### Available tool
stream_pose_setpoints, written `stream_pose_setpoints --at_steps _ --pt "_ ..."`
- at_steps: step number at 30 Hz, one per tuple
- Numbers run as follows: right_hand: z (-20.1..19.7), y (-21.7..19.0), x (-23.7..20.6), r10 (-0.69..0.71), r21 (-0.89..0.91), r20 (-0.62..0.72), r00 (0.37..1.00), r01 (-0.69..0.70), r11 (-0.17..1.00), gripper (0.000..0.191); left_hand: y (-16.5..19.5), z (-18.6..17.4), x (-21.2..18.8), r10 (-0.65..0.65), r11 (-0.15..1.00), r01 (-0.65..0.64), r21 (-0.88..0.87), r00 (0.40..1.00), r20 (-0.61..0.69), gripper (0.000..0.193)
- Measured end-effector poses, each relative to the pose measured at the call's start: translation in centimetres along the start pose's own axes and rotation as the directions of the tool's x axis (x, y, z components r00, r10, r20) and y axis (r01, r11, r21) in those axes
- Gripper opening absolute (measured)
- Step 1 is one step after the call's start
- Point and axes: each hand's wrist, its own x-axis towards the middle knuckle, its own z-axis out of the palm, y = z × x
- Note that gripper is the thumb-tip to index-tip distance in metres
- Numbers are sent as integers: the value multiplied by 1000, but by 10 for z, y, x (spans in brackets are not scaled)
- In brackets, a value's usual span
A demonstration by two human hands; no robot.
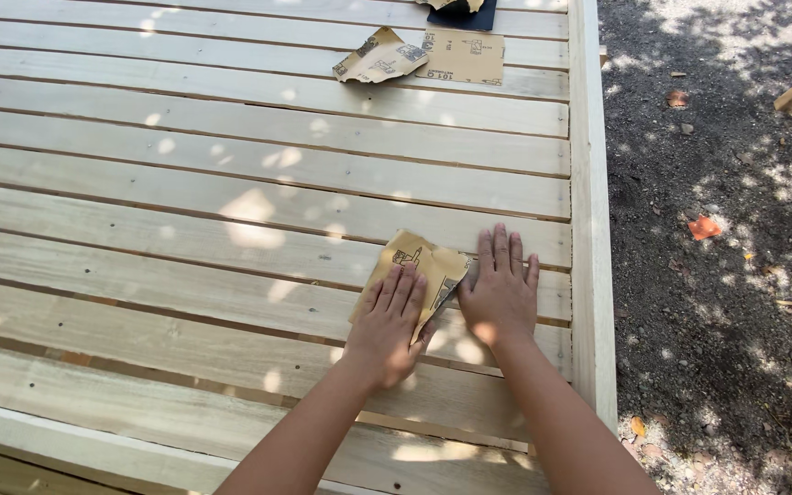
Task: The person sands the slatted wooden surface of a furniture frame by hand, holding a sheet of sandpaper and rubbing it back and forth across the planks. They work across different sections of the slats and along the edge rail, moving progressively toward the far end of the frame.
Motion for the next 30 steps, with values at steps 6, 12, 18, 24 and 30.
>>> stream_pose_setpoints --at_steps 6,12,18,24,30 --pt "5 2 -2 32 97 25 999 -34 995 75 -8 -7 57 -99 994 94 56 992 84 68" --pt "-1 0 -4 44 74 53 998 -48 996 75 -41 0 181 -212 976 210 61 976 36 67" --pt "-6 -2 -3 45 53 68 997 -49 997 76 -42 6 101 -115 992 117 52 993 -29 70" --pt "-3 -3 -1 44 56 61 997 -47 997 77 -42 -8 -13 -93 994 94 51 995 -26 68" --pt "-1 0 -4 32 27 39 999 -34 999 76 -73 -11 94 -219 976 217 32 974 62 70"
